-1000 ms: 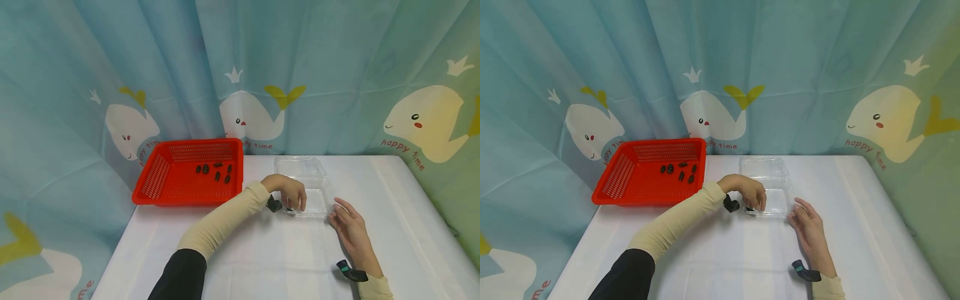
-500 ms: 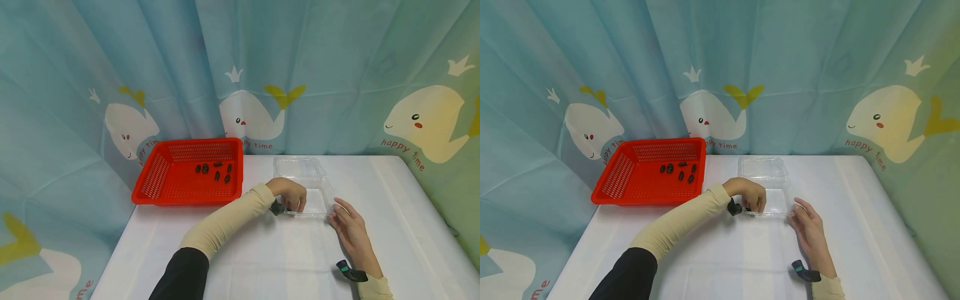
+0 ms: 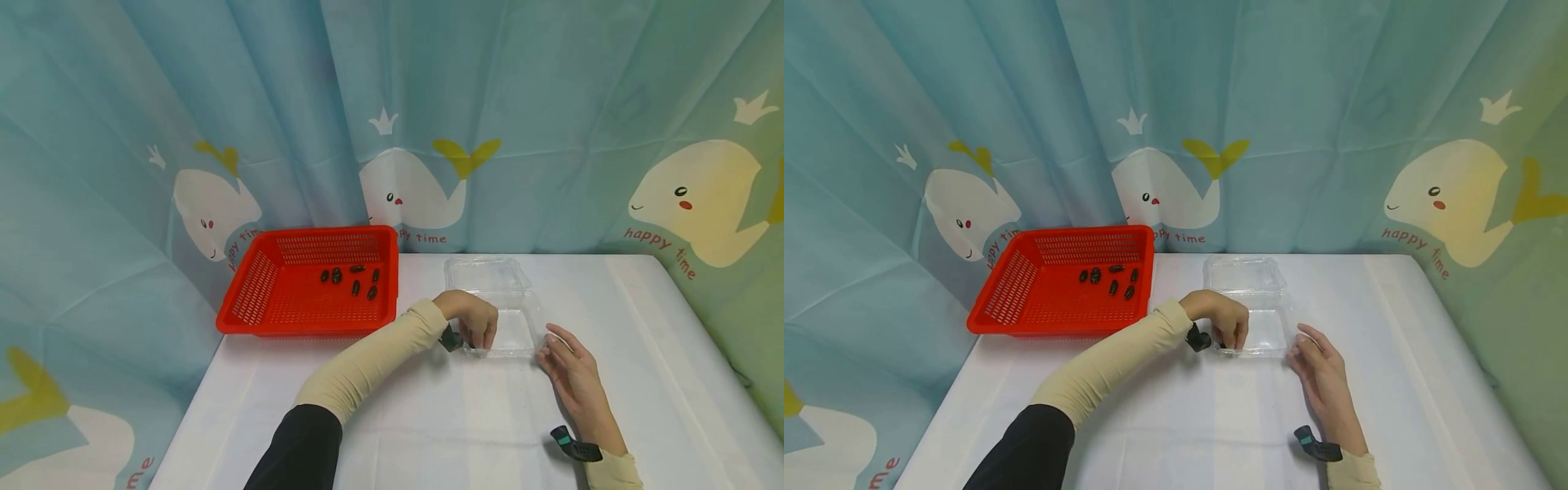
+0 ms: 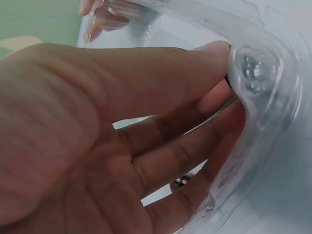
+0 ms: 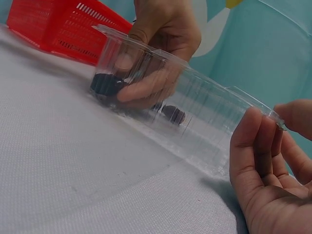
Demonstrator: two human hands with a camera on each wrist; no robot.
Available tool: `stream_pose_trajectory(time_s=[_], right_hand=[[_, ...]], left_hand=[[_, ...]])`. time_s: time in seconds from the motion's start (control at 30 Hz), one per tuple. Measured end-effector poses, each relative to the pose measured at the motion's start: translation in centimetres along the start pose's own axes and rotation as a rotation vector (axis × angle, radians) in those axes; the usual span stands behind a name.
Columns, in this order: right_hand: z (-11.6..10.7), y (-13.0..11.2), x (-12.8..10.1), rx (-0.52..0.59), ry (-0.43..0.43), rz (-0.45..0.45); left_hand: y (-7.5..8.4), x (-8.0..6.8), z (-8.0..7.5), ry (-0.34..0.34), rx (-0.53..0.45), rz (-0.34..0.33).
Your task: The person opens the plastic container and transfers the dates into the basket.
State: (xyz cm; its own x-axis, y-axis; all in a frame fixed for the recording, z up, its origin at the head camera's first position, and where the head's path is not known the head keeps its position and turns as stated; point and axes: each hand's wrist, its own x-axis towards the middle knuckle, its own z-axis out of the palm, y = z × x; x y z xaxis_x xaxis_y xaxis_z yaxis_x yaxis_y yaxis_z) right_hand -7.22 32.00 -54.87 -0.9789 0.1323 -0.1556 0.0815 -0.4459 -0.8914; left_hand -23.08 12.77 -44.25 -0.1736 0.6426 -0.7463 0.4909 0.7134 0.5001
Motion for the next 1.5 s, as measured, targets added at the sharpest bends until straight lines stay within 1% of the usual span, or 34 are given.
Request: stream_pose_trajectory(time_s=[0.1, 0.4, 0.53, 0.63, 0.77, 0.83, 0.9, 1.0, 1.1, 1.17, 1.3, 1.37, 1.5], right_hand=[[0.1, -0.1, 0.0, -0.004, 0.005, 0.002], [0.2, -0.2, -0.1, 0.000, 0.003, 0.009], [0.2, -0.3, -0.1, -0.021, 0.012, 0.011], [0.1, -0.3, 0.0, -0.029, 0.016, 0.007], [0.1, -0.2, 0.0, -0.012, 0.002, 0.006], [0.1, -0.2, 0.0, -0.010, 0.004, 0.008], [0.2, -0.3, 0.0, -0.011, 0.007, 0.010], [0.2, -0.3, 0.0, -0.025, 0.015, 0.014], [0.1, -0.3, 0.0, -0.040, 0.016, 0.011], [0.0, -0.3, 0.0, -0.046, 0.017, 0.004], [-0.1, -0.1, 0.0, -0.036, 0.012, -0.005], [-0.1, -0.1, -0.1, -0.032, 0.012, -0.007], [0.0, -0.1, 0.0, -0.023, 0.004, -0.006]], left_hand=[[-0.1, 0.0, 0.1, -0.011, -0.010, 0.015], [-0.5, 0.0, 0.5, -0.017, -0.027, 0.052], [-0.9, 0.0, 0.4, 0.031, -0.025, 0.101], [-1.3, -0.1, 0.5, 0.094, -0.072, 0.136], [-2.2, -0.1, 0.8, 0.196, -0.194, 0.173], [-2.6, -0.3, 1.1, 0.254, -0.266, 0.212], [-3.0, -0.4, 1.4, 0.317, -0.344, 0.265], [-3.5, -0.7, 2.0, 0.401, -0.502, 0.352], [-3.9, -0.8, 2.7, 0.481, -0.653, 0.423], [-4.0, -0.9, 3.3, 0.533, -0.750, 0.452], [-4.2, -1.3, 4.3, 0.644, -0.910, 0.497], [-4.4, -1.6, 4.8, 0.693, -0.980, 0.524], [-4.6, -3.0, 5.7, 0.769, -1.064, 0.578]])
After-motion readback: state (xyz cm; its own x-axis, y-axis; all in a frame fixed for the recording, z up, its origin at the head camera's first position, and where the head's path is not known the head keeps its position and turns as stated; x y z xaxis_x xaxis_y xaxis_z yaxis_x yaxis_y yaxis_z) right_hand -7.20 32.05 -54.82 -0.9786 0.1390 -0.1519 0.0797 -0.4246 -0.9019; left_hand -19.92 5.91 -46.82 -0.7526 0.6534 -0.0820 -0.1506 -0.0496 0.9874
